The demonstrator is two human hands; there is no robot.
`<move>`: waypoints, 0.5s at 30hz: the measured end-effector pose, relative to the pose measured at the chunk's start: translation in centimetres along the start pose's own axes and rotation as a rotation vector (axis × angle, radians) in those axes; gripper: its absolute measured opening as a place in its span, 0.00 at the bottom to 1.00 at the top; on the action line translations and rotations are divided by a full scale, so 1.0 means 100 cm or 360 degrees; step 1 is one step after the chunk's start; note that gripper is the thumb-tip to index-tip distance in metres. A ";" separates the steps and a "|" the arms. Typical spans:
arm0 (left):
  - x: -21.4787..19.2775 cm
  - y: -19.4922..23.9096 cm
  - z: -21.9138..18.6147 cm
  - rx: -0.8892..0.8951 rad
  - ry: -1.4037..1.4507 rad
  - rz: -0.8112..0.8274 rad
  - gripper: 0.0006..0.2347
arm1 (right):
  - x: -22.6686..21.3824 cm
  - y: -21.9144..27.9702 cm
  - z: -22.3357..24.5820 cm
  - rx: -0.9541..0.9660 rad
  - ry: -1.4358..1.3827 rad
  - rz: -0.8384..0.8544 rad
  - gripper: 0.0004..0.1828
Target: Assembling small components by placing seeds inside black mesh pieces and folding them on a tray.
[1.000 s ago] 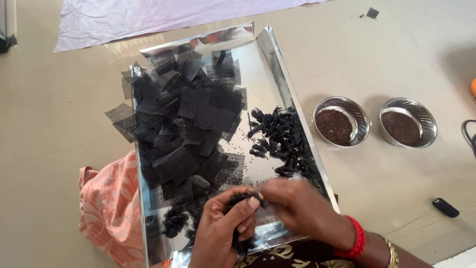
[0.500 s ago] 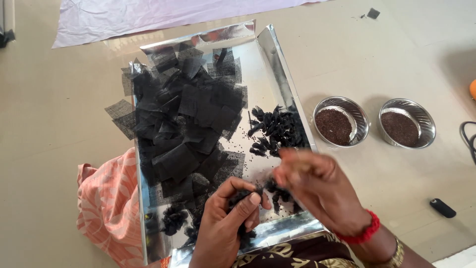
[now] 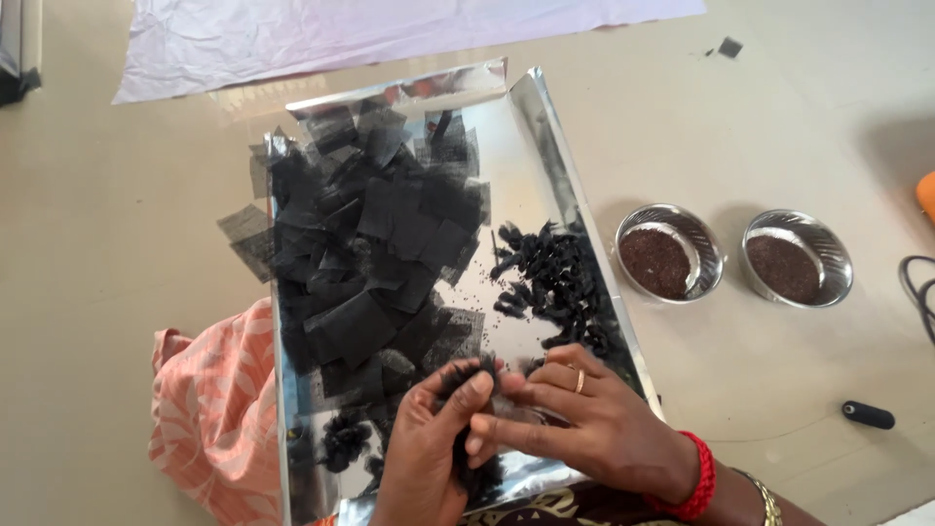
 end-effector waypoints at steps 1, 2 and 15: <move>0.000 -0.002 -0.001 0.0004 0.0003 0.0015 0.06 | -0.002 0.004 -0.009 -0.0005 0.0015 -0.0005 0.29; -0.002 -0.001 -0.003 0.0030 -0.0092 0.0023 0.06 | -0.003 0.009 -0.017 0.0199 -0.0168 -0.0008 0.26; 0.008 0.008 -0.020 0.0245 -0.0747 0.0369 0.06 | -0.073 0.064 -0.105 0.1364 0.0514 0.0011 0.20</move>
Point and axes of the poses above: each hand's wrist, its own y-axis away from the middle knuckle, its own x-axis out of the palm, z = x × y, the point moved 1 cm from there along -y, towards the middle knuckle, and after that the axes turned 13 degrees about x, right-handed, at the moved point
